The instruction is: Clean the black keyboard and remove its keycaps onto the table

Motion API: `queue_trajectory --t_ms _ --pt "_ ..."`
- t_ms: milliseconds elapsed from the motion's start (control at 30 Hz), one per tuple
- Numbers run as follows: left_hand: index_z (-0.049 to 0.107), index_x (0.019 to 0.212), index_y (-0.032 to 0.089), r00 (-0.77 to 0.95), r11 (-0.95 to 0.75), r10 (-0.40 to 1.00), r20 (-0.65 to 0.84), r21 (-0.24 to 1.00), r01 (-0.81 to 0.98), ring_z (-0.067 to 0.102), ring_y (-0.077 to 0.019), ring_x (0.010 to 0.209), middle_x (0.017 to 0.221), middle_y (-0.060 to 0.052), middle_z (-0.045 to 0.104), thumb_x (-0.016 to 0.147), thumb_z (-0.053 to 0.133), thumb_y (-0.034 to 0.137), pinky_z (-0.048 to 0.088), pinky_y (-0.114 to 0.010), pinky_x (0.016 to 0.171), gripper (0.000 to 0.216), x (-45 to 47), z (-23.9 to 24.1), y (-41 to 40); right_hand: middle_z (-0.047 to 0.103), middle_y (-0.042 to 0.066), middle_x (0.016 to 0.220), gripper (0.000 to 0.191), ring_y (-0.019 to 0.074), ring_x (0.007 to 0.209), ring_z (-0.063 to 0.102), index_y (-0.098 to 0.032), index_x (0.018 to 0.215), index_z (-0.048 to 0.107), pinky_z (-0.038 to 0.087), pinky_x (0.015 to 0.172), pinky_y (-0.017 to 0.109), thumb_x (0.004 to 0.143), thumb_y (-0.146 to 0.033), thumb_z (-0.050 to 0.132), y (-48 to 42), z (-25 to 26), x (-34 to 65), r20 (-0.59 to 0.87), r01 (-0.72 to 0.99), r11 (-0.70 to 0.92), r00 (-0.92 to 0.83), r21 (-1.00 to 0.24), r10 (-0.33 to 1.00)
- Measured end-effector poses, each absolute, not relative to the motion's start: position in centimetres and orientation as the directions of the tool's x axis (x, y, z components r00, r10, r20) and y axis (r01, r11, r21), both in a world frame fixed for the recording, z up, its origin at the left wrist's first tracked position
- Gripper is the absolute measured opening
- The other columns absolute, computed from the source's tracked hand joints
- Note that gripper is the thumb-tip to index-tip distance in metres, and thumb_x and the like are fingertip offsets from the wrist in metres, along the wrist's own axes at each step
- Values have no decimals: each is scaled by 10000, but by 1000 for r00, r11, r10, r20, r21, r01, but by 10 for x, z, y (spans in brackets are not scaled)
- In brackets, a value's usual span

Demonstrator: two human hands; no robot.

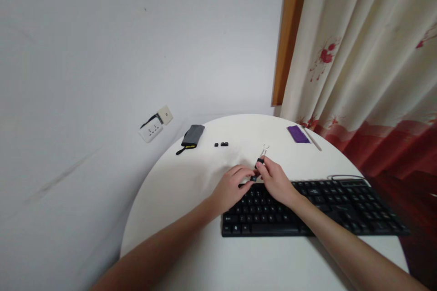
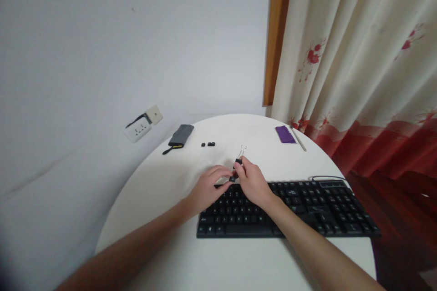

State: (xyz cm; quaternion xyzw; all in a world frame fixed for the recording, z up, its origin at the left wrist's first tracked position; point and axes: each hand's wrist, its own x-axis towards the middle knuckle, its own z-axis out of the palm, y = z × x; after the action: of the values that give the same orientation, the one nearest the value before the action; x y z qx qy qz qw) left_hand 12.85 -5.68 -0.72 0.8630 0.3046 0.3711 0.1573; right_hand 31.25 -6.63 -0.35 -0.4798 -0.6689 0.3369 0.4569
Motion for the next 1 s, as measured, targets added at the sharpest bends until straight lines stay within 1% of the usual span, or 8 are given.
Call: queue_trajectory --t_ms 133,267,400,500,600,700,800,1000 --pt "625 1100 216 613 -832 555 563 386 399 608 -187 986 1042 -58 655 908 571 149 513 -341 899 211 128 -8 -56 666 9 720 237 178 679 637 -218 820 513 455 656 282 973 -378 427 -69 -4 311 282 386 300 -104 -872 954" --pt "655 1031 221 625 -831 555 550 320 456 578 -215 1002 1036 -58 636 877 636 188 491 -392 916 158 129 -3 -56 635 -1 673 242 165 627 603 -219 783 488 433 611 268 968 -364 435 -70 -4 310 307 414 317 -92 -853 947" --pt "673 961 230 586 -803 595 549 390 450 554 -224 1030 1044 -53 618 832 713 234 470 -396 929 135 131 2 -62 604 -11 625 267 156 586 574 -219 748 480 423 579 260 964 -372 441 -71 -4 310 325 413 338 -104 -846 940" --pt "674 919 230 522 -758 652 550 490 431 549 -209 1028 1018 -41 609 809 741 241 457 -368 939 129 132 7 -61 618 -5 602 292 155 559 595 -216 761 493 441 563 258 963 -419 436 -69 -4 311 285 310 288 -56 -906 957" --pt "683 929 238 463 -717 696 549 513 471 541 -206 1038 1039 -38 602 810 740 267 432 -375 972 135 129 15 -39 637 9 596 321 162 559 619 -210 790 501 460 556 261 960 -472 423 -65 -3 313 240 201 235 2 -951 971" --pt "717 910 260 371 -656 726 579 419 628 497 -233 1085 1148 -41 582 791 755 274 388 -412 1005 125 121 21 6 677 31 655 330 169 615 644 -201 817 517 471 586 266 956 -485 425 -62 -5 314 229 190 216 48 -958 972" --pt "739 902 280 335 -544 775 536 296 785 439 -270 1153 1273 -34 540 796 749 277 351 -451 991 106 113 16 54 698 37 701 322 165 646 649 -198 824 531 472 620 270 960 -470 425 -61 -8 314 229 215 217 33 -952 973" --pt "752 874 279 348 -481 818 458 212 851 386 -303 1204 1303 -44 532 780 760 282 331 -468 944 94 101 -16 94 707 34 736 307 159 669 644 -194 817 553 466 661 276 967 -433 430 -59 -14 313 234 244 228 -4 -943 972"
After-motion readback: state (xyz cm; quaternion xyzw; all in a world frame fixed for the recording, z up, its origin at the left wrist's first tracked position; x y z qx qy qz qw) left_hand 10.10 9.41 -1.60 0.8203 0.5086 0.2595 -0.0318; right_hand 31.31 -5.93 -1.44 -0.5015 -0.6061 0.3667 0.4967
